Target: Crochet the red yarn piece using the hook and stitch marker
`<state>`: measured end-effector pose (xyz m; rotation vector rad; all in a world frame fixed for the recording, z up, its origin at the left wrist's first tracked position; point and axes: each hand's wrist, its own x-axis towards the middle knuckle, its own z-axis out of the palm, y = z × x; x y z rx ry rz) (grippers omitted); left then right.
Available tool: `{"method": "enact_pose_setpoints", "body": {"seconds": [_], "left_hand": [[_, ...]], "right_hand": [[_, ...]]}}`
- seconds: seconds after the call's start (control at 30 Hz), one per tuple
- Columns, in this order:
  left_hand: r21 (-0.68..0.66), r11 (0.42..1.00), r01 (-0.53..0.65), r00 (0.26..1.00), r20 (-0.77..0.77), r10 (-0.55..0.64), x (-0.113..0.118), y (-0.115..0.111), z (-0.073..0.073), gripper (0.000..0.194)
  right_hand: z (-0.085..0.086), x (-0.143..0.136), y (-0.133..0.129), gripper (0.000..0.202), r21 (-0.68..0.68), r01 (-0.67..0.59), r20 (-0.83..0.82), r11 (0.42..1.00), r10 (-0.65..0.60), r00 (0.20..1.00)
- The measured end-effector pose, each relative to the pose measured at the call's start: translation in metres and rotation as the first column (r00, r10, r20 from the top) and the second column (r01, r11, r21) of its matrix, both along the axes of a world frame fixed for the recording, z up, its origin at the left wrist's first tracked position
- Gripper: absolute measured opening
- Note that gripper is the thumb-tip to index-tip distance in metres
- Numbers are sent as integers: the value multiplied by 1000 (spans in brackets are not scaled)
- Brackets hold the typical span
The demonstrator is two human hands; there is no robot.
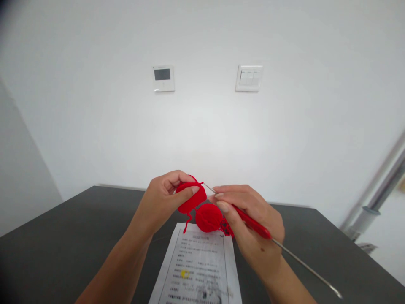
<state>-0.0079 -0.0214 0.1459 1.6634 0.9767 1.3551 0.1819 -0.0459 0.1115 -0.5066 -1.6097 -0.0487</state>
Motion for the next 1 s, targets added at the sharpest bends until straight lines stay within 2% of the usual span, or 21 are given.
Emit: {"method": "enact_pose_setpoints", "body": {"seconds": [0.23,0.43,0.67,0.8,1.0], "left_hand": [[19,996,-90,993,-81,92,2,-2,3,4],[47,992,-120,986,-107,124,2,-3,3,4],[97,982,-163,973,-147,176,3,-5,5,5],[65,990,-124,986,-107,131,2,-5,4,3],[5,999,-46,997,60,45,0,1,1,3]], "right_hand": [[5,-1,-3,23,60,55,175,997,-65,982],[3,-4,-3,23,-8,23,99,1000,-22,995],[2,-8,-3,22,-13,25,93,1000,-24,995],[1,-7,-3,24,-31,8,82,999,-6,997],[4,-2,-5,26,12,7,190,1000,-9,982]]}}
